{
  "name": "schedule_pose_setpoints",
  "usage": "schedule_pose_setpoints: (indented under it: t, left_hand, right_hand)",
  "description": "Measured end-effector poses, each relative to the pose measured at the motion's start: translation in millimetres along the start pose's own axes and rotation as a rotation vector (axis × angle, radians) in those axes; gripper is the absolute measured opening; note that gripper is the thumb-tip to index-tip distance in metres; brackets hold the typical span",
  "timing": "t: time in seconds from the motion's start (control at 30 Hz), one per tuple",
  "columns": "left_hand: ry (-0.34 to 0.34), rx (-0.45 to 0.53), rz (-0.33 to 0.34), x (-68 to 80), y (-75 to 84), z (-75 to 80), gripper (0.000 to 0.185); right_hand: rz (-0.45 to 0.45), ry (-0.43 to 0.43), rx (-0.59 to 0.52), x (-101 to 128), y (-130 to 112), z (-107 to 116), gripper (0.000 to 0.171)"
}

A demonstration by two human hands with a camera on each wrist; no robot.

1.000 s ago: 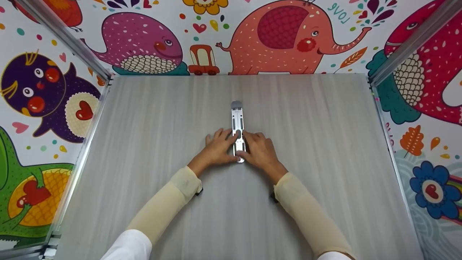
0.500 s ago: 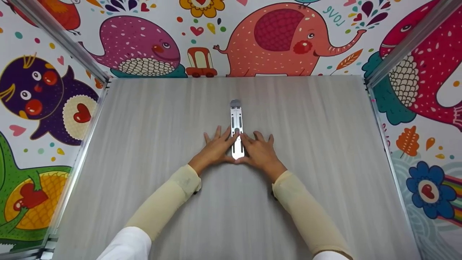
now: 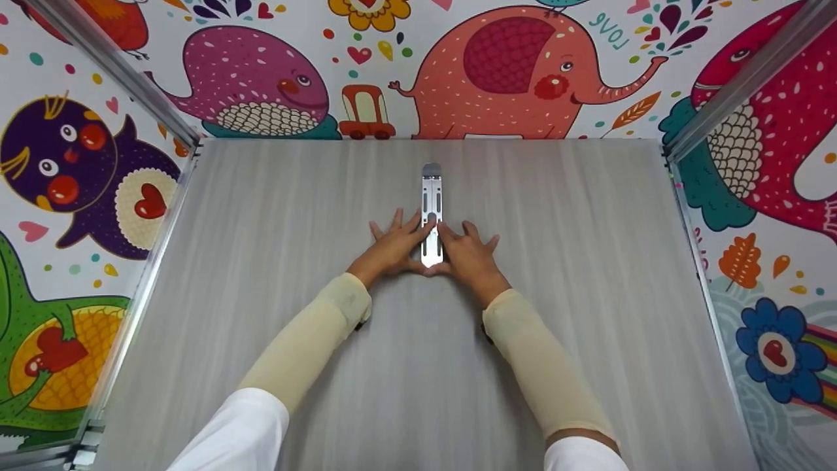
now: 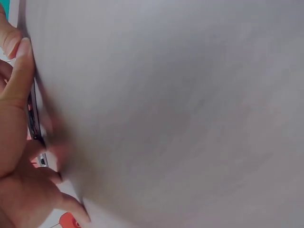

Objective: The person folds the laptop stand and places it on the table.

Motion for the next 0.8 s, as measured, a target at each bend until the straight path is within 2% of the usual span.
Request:
schedule_pose_setpoints:
  t: [0.33, 0.63, 0.8]
  left_hand:
    - [0.028, 0.016, -0.017, -0.1, 3.9, -4.3, 0.115]
    - [0.02, -0.003, -0.013, -1.4, 6.8, -11.4, 0.112]
    - [0.059, -0.038, 0.007, 0.8, 8.6, -13.7, 0.107]
  right_hand:
    - [-0.026, -0.004, -0.028, 2, 6, -4, 0.106]
    - [-0.029, 0.009, -0.054, 9, 11, -9, 0.103]
    - [-0.011, 0.014, -0.045, 13, 15, -10, 0.101]
Point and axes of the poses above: each hand's wrist, its own x-axis away from the middle knuckle, its own z-axis out of the back of the hand, y = z × x, the point moved 3 cm from there along -x, towards the middle knuckle, and after that the axes turned 10 degrees about -z, right-handed, at the moved point
